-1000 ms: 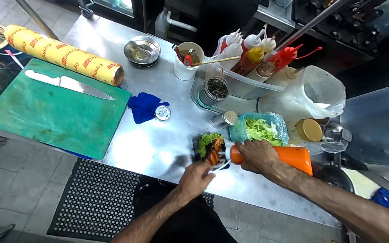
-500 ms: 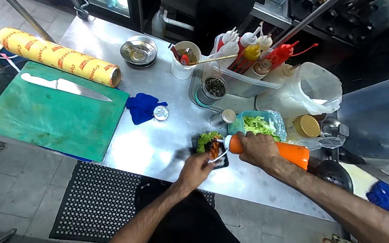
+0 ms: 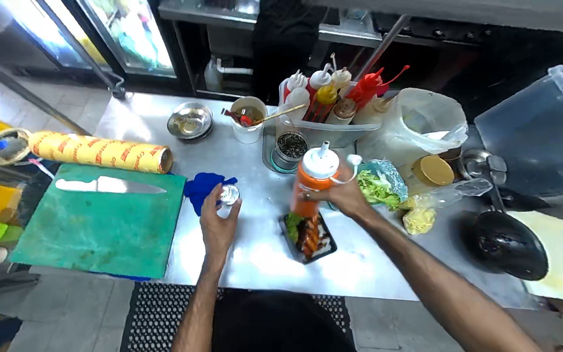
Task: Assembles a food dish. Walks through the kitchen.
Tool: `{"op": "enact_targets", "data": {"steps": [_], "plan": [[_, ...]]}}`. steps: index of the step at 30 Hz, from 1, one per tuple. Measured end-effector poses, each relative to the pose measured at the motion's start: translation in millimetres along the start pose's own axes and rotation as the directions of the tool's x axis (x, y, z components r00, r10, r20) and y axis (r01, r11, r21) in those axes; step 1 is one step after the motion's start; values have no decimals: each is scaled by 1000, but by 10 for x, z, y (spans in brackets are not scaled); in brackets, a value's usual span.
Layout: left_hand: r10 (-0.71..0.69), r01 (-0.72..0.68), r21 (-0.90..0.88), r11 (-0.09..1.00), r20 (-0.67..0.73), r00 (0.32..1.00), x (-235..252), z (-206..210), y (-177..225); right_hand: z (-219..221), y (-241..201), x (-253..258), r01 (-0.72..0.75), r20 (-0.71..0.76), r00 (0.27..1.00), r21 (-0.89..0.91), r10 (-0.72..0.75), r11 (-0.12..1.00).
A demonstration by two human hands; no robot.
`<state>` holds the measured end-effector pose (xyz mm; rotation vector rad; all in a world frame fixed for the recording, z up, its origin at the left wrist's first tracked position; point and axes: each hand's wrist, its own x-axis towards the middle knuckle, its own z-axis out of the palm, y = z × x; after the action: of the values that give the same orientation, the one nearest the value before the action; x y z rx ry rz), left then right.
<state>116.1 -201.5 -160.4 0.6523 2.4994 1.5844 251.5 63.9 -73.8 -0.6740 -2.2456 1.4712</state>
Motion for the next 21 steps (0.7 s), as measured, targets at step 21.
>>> {"op": "enact_targets", "data": {"steps": [21], "plan": [[81, -156, 169, 973, 381, 921, -198, 386, 157, 266, 440, -918, -793, 502, 597, 488, 625, 366]]}}
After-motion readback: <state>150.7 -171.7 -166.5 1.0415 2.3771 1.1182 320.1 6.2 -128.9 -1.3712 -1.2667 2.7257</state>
